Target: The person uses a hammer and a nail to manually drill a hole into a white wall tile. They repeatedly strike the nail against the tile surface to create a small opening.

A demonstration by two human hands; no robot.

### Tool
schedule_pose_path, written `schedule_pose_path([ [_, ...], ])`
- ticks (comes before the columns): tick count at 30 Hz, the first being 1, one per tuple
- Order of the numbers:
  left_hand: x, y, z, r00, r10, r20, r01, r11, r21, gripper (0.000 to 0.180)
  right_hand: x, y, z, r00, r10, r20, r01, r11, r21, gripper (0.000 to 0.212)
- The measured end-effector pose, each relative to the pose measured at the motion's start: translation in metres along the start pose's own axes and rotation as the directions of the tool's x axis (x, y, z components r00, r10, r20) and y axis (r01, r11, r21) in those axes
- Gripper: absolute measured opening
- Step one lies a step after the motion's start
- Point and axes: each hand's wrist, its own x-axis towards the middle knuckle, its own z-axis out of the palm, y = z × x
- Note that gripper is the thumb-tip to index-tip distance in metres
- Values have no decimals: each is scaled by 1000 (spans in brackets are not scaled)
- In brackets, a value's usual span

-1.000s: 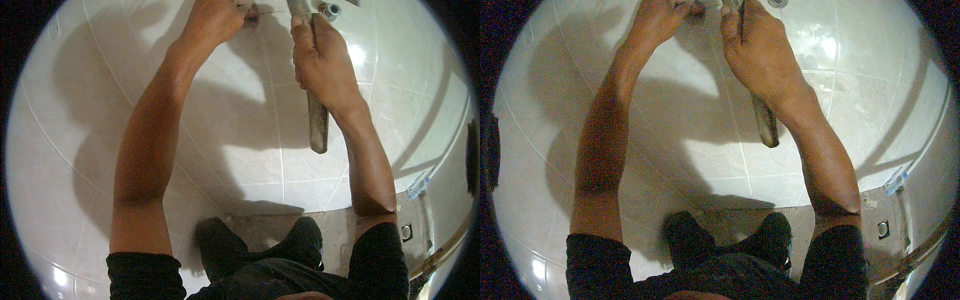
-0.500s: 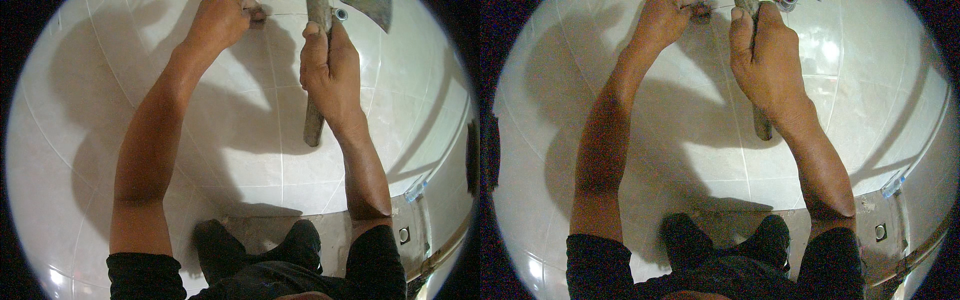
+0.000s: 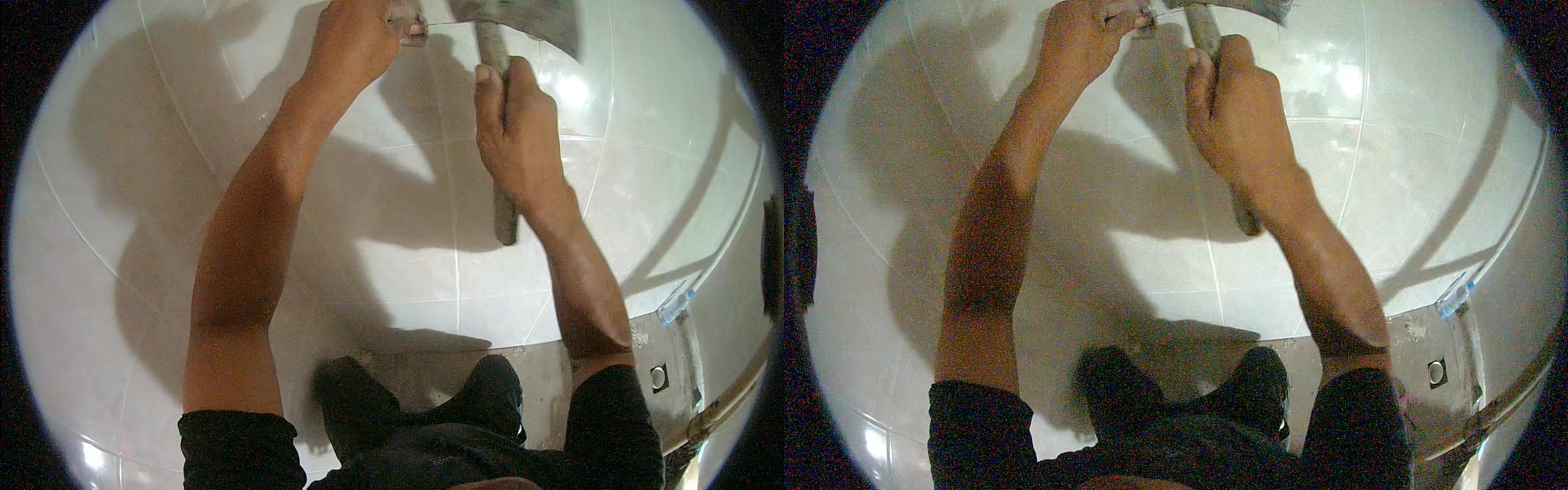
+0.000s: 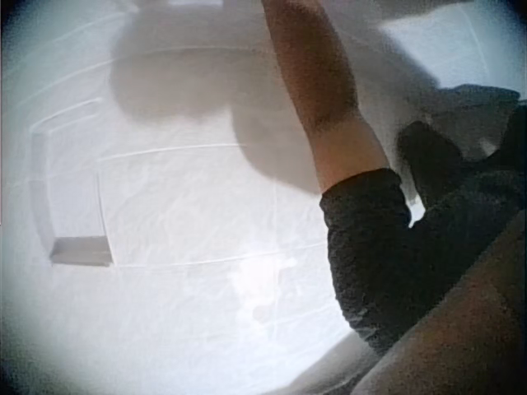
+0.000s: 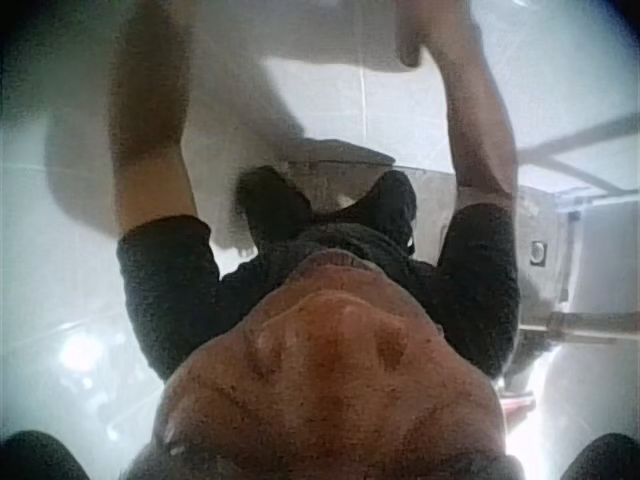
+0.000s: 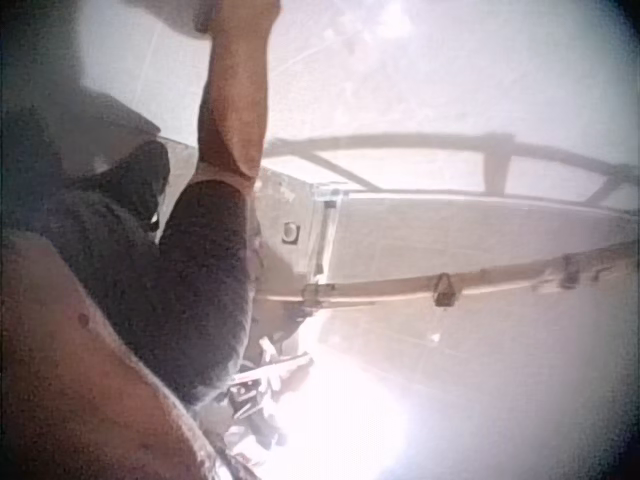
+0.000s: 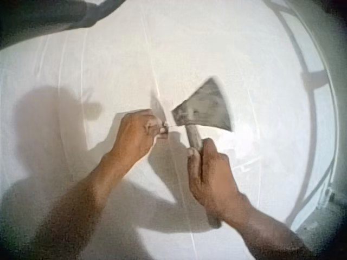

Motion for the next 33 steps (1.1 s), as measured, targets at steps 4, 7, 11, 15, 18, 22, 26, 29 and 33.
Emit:
schedule_pose_path([
  [4, 0, -15, 9, 975, 195, -111, -184, 978, 98, 14, 1, 9, 9, 999, -38, 3, 38, 999, -24, 31],
  [7, -18, -14, 21, 951, 279, -134, -249, 947, 201, 6, -15, 10, 4, 998, 26, 65, -25, 1000, -9, 27],
  [11, -52, -21, 40, 933, 311, -179, -264, 933, 243, 19, -79, 4, -19, 960, 262, 96, -276, 939, 204, 24],
  [15, -58, -18, 42, 956, 131, -263, -84, 980, 182, 16, -148, 15, -41, 876, 391, 284, -455, 864, 216, 22],
  [18, -54, -2, 38, 978, 69, -196, 6, 934, 357, 12, -181, 30, -52, 782, 481, 398, -570, 809, 142, 25],
  [22, -42, 14, 17, 980, 111, -165, -6, 843, 537, 8, -189, 35, -67, 670, 526, 524, -658, 747, 91, 29],
  [26, -47, 41, -1, 892, -441, -96, 425, 892, -154, 13, -169, 24, -91, 694, 481, 536, -575, 818, 9, 26],
  [29, -43, 65, -1, 657, -721, 220, 628, 362, -688, 20, -132, 21, -110, 771, 358, 527, -300, 934, -195, 25],
  [33, -23, 73, 21, 590, -672, 448, 513, -117, -850, 30, -71, 39, -142, 840, 44, 541, 158, 934, -321, 43],
])
